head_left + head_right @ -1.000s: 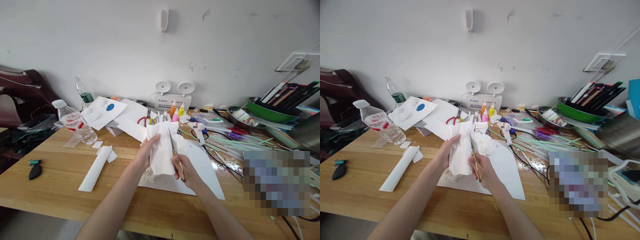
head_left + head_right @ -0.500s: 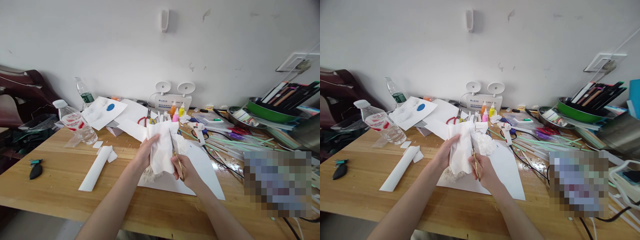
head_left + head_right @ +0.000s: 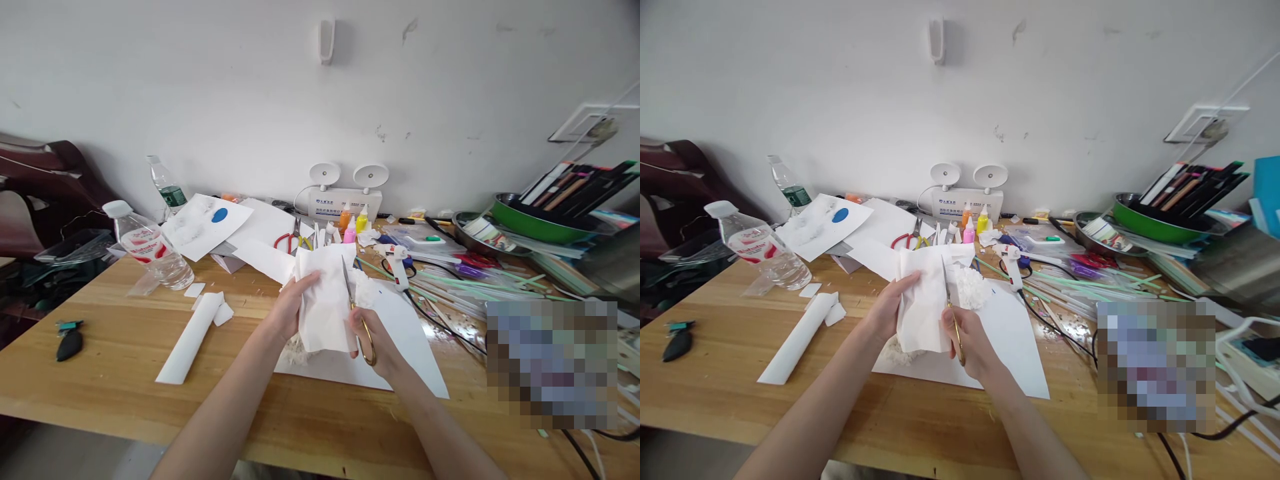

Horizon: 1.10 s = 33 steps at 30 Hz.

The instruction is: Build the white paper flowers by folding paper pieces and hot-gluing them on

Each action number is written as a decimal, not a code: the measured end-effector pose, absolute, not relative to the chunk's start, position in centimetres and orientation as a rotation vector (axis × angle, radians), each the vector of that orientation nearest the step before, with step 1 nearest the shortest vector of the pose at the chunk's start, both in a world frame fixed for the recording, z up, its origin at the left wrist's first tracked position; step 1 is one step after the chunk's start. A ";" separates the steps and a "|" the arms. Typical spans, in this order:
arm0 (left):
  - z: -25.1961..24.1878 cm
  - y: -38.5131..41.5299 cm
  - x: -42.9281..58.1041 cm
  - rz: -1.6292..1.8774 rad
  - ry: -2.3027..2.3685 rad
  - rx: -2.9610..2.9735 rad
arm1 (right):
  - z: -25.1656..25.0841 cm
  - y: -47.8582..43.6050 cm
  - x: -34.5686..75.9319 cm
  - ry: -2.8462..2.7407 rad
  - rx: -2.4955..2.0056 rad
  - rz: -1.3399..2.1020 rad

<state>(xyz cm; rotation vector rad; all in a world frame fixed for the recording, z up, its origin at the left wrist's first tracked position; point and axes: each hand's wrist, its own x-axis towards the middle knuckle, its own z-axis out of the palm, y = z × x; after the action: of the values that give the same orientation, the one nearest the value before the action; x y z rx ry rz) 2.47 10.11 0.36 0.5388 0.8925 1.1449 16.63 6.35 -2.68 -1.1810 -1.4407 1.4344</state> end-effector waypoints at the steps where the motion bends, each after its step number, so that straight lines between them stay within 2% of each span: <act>1: 0.4 10.1 2.5 1.139 0.901 0.549 | -2.6 6.3 16.7 -1.456 -1.185 1.414; 21: 0.1 9.8 2.6 1.028 0.905 0.639 | -2.1 6.4 16.8 -1.448 -1.212 1.300; 33: 0.1 9.8 2.5 1.021 0.902 0.644 | -3.9 7.0 16.5 -1.309 -1.154 1.448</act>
<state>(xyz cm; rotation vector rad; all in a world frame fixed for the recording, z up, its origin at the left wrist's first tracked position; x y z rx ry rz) 2.48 9.80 0.15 0.6442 0.9020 1.0210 16.53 7.05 -3.91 -1.1543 -1.3094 1.4475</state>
